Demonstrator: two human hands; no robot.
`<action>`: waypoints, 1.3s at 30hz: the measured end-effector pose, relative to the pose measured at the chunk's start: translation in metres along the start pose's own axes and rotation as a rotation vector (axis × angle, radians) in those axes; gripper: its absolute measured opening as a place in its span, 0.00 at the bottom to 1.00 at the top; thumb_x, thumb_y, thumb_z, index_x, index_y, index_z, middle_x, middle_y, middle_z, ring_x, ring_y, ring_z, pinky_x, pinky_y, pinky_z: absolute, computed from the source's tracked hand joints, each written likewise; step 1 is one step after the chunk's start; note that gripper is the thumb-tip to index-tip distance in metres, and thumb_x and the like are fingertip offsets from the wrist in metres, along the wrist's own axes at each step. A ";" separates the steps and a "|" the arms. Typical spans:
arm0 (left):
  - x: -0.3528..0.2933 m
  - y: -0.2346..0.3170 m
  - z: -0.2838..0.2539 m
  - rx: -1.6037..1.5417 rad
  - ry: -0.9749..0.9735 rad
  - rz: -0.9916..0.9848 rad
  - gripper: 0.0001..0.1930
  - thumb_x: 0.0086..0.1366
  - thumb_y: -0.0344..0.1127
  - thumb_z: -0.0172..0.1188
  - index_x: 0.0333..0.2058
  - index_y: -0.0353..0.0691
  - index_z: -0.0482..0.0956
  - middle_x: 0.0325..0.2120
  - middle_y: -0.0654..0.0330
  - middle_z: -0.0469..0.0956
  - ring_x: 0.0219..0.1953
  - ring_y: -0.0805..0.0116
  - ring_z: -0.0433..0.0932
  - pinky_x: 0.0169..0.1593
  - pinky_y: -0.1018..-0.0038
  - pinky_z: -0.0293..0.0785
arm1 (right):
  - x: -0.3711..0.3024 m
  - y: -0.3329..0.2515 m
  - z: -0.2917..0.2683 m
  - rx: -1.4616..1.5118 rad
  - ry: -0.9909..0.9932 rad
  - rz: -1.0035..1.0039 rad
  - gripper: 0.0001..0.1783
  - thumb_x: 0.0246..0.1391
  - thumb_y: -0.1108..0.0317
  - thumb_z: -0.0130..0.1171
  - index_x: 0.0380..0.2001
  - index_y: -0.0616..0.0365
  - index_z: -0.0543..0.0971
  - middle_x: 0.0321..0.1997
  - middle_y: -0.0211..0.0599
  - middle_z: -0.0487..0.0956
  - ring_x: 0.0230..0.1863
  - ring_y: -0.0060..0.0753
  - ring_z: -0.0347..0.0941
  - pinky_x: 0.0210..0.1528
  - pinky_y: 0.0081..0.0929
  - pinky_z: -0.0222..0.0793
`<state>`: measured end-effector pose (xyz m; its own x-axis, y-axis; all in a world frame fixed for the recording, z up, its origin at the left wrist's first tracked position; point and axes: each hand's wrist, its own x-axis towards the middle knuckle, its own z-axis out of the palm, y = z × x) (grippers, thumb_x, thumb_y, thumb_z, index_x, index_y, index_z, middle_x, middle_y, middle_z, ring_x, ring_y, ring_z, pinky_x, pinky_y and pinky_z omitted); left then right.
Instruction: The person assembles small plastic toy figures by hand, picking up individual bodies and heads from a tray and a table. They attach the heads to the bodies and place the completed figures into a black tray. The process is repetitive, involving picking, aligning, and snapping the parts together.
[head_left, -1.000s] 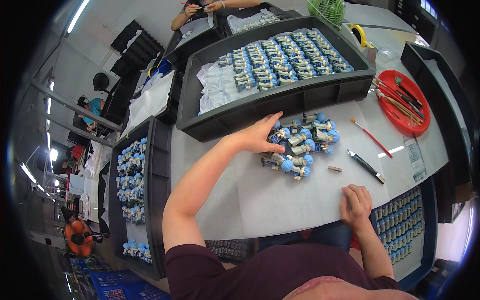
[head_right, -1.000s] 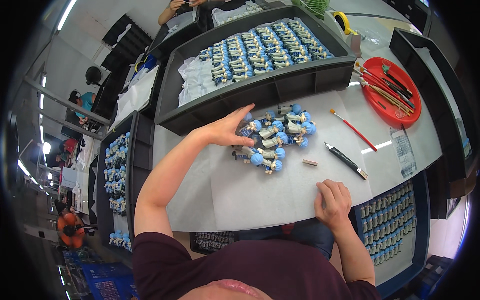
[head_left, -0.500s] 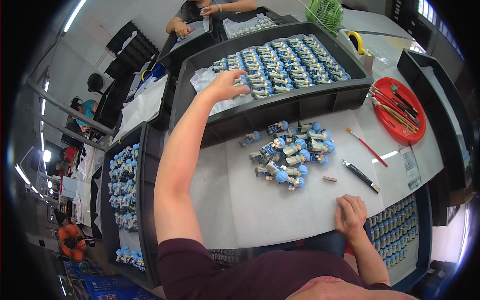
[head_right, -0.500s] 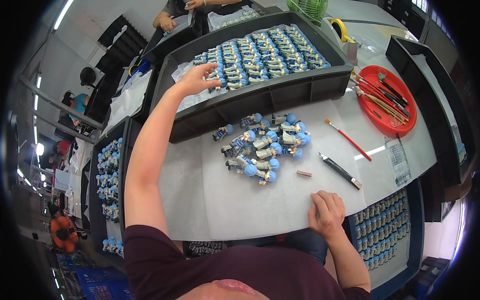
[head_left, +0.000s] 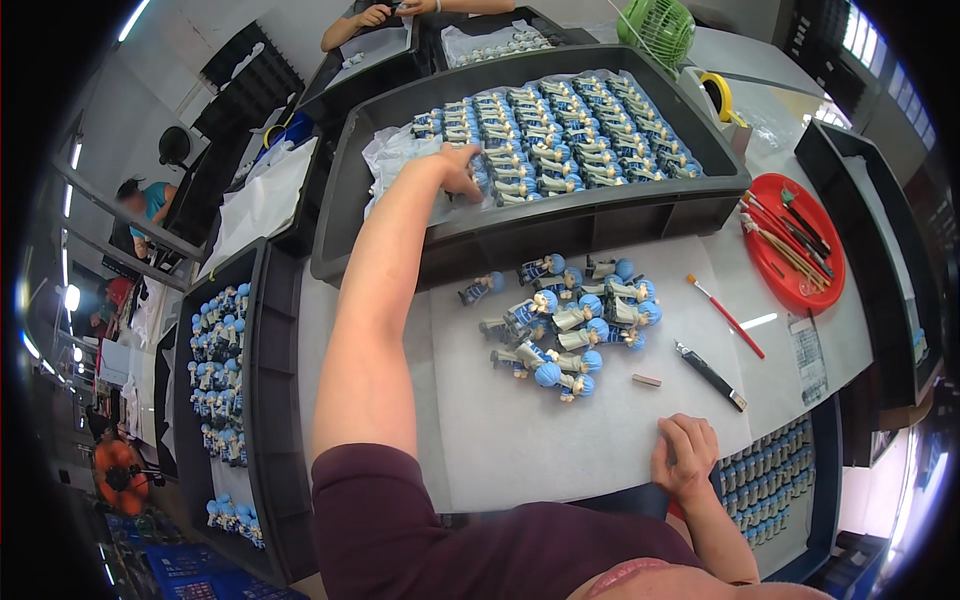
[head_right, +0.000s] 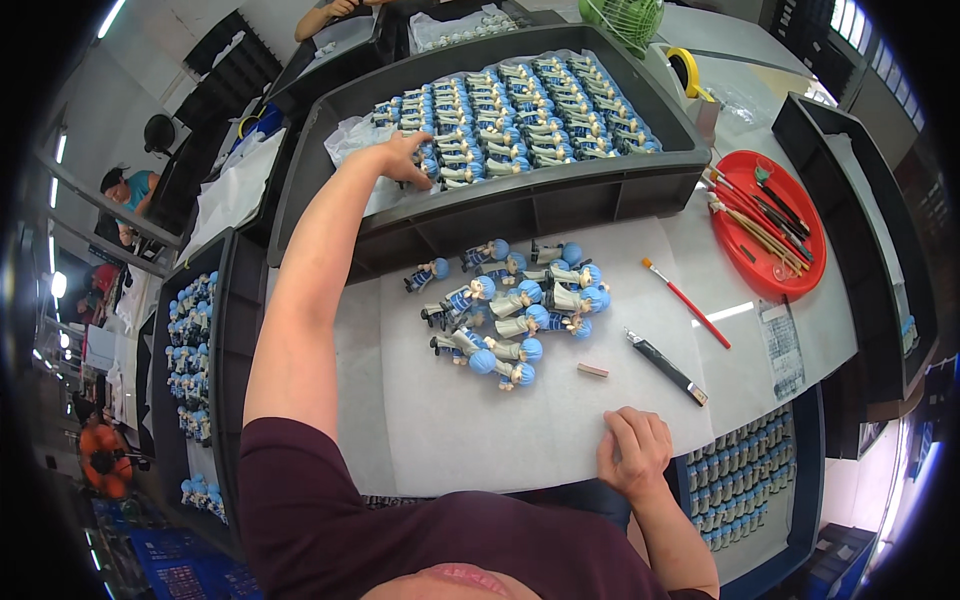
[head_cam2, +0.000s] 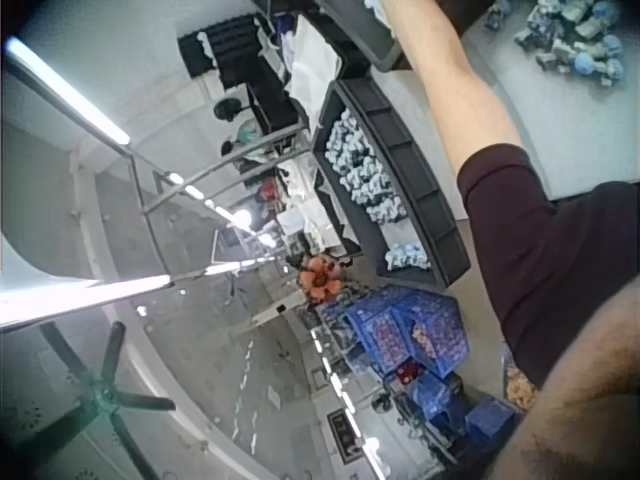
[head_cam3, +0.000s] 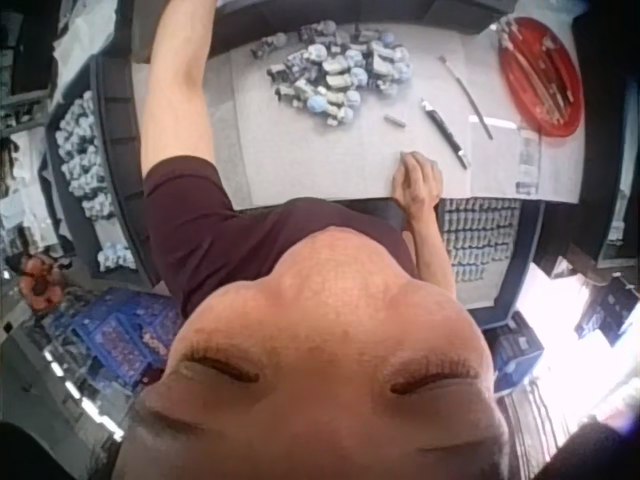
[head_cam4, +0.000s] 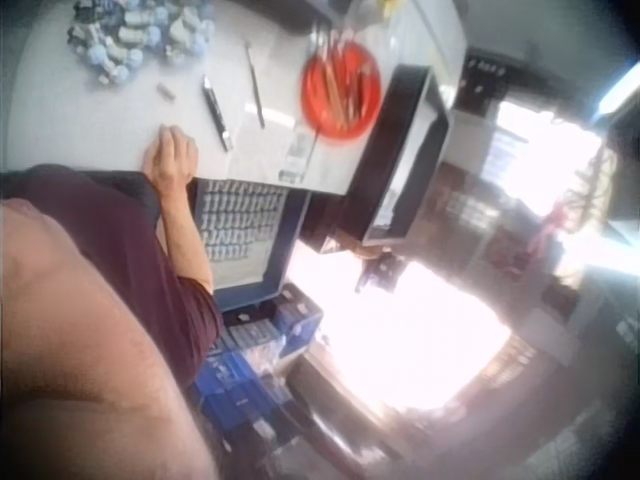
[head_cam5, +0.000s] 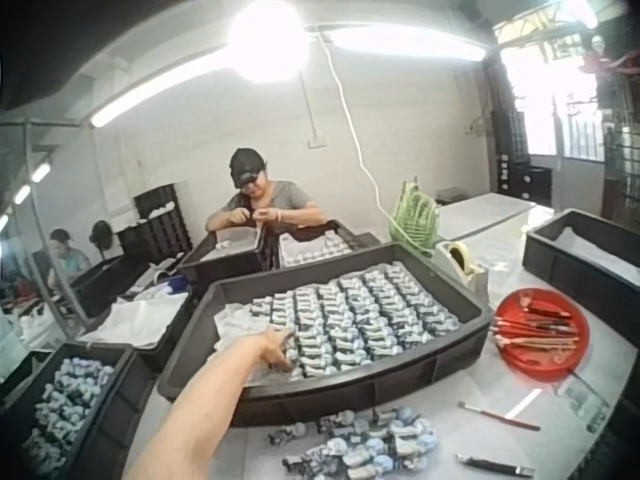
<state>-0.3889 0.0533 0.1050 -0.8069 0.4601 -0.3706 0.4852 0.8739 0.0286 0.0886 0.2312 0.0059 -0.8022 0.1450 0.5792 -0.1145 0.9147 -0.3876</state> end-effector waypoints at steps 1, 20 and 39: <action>0.003 -0.003 0.001 -0.014 -0.005 -0.025 0.52 0.38 0.50 0.71 0.62 0.51 0.52 0.57 0.41 0.55 0.58 0.44 0.60 0.59 0.60 0.61 | 0.000 0.000 0.000 0.000 0.002 0.001 0.15 0.31 0.77 0.56 0.30 0.60 0.77 0.30 0.36 0.76 0.28 0.36 0.71 0.31 0.28 0.65; -0.177 0.138 0.028 -0.073 -0.060 0.732 0.36 0.38 0.38 0.65 0.50 0.41 0.65 0.39 0.51 0.73 0.42 0.56 0.71 0.47 0.67 0.69 | -0.003 0.005 0.000 0.015 0.041 0.019 0.14 0.32 0.77 0.58 0.29 0.59 0.77 0.30 0.32 0.76 0.29 0.33 0.72 0.31 0.27 0.66; -0.276 0.111 0.070 -0.354 0.578 0.649 0.26 0.48 0.26 0.66 0.49 0.36 0.72 0.55 0.52 0.67 0.57 0.57 0.66 0.58 0.67 0.62 | 0.004 0.005 -0.013 0.214 -0.175 0.207 0.15 0.39 0.75 0.58 0.36 0.57 0.76 0.35 0.35 0.76 0.36 0.38 0.73 0.37 0.33 0.68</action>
<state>-0.0888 0.0119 0.1452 -0.5027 0.7977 0.3331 0.8451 0.3723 0.3837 0.0926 0.2418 0.0158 -0.9074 0.2355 0.3482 -0.0446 0.7698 -0.6367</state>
